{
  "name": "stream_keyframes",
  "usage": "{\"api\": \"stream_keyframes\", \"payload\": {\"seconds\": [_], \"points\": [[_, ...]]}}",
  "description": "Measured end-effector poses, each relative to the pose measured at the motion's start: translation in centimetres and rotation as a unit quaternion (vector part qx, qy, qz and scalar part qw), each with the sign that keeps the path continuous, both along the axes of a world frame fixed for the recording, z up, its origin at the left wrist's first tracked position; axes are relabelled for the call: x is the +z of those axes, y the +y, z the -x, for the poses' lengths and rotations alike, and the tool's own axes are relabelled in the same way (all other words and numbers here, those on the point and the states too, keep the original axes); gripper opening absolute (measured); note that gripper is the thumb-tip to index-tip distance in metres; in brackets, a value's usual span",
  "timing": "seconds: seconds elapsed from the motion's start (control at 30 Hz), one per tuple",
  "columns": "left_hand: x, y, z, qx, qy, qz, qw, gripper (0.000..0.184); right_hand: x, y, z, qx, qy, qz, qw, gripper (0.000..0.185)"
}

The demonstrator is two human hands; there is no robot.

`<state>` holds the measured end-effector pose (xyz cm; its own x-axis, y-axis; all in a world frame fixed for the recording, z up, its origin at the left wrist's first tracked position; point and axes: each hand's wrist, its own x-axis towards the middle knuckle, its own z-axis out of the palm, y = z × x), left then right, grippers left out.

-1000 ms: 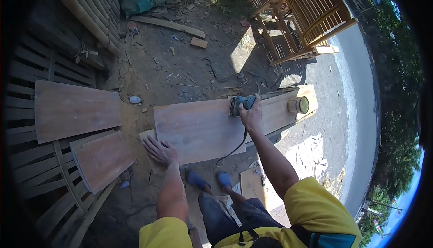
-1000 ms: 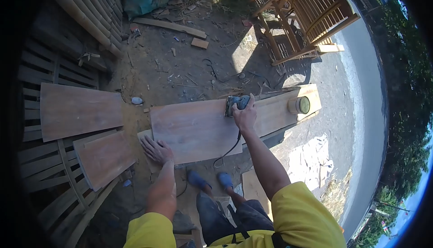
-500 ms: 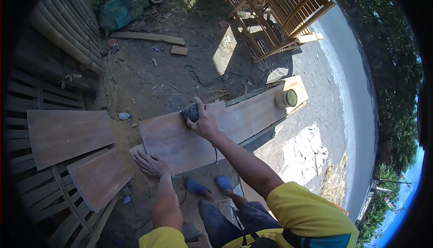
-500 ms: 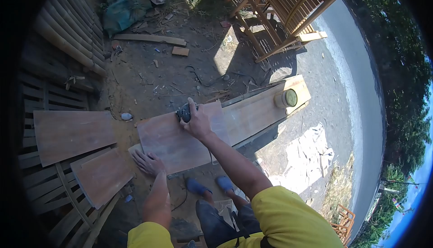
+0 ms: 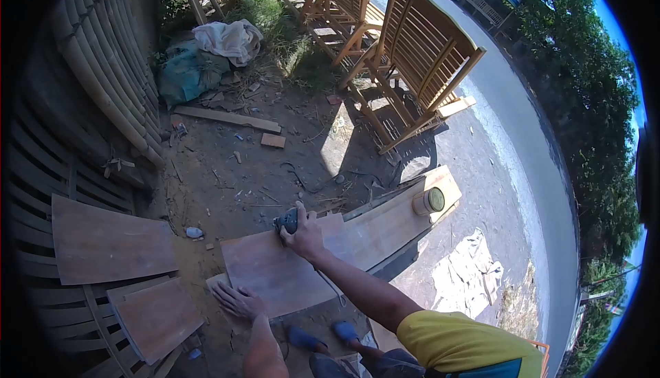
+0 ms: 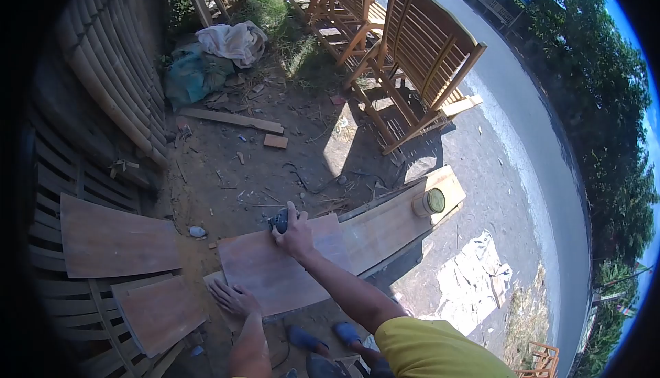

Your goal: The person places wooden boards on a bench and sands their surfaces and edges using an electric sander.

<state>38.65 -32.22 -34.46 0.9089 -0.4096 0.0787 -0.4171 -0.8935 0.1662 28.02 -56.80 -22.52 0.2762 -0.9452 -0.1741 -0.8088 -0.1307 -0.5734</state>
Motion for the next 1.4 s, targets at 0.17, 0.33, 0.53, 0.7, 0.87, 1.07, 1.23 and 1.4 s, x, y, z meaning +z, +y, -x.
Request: {"api": "stream_keyframes", "payload": {"seconds": [0.17, 0.33, 0.53, 0.7, 0.87, 1.07, 1.23, 1.4], "points": [[-1.3, 0.7, 0.2, 0.003, 0.004, -0.016, 1.0, 0.067, -1.2, 5.1, -10.3, 0.117, -0.036, -0.056, 0.991, 0.104], [-0.3, 0.2, 0.0, 0.018, 0.035, -0.03, 0.999, 0.066, -1.3, 4.5, -10.4, 0.189, -0.058, -0.037, 0.979, 0.102], [0.0, 0.1, 0.1, 0.007, -0.009, 0.005, 1.0, 0.068, 0.6, 0.2, 0.5, 0.029, 0.003, -0.006, 1.0, 0.096], [1.0, 0.0, 0.3, 0.011, 0.027, -0.01, 1.0, 0.071, -0.6, -0.2, 5.2, -0.089, 0.025, 0.097, 0.991, 0.095], [0.4, 0.0, 0.3, 0.019, 0.024, -0.025, 0.999, 0.068, -0.1, 2.5, -0.7, -0.018, -0.019, 0.017, 1.0, 0.094], [-0.4, 0.3, -0.2, 0.031, 0.044, -0.064, 0.997, 0.065, -1.7, 6.5, -11.2, 0.153, -0.061, -0.024, 0.986, 0.098], [1.2, -1.4, 0.0, 0.01, 0.007, -0.03, 0.999, 0.056, -1.7, 5.5, -8.2, 0.154, -0.063, -0.051, 0.985, 0.101], [2.5, -1.3, 0.2, -0.007, -0.117, 0.033, 0.993, 0.048, -0.7, 0.8, 2.9, 0.038, 0.023, -0.003, 0.999, 0.101]]}}
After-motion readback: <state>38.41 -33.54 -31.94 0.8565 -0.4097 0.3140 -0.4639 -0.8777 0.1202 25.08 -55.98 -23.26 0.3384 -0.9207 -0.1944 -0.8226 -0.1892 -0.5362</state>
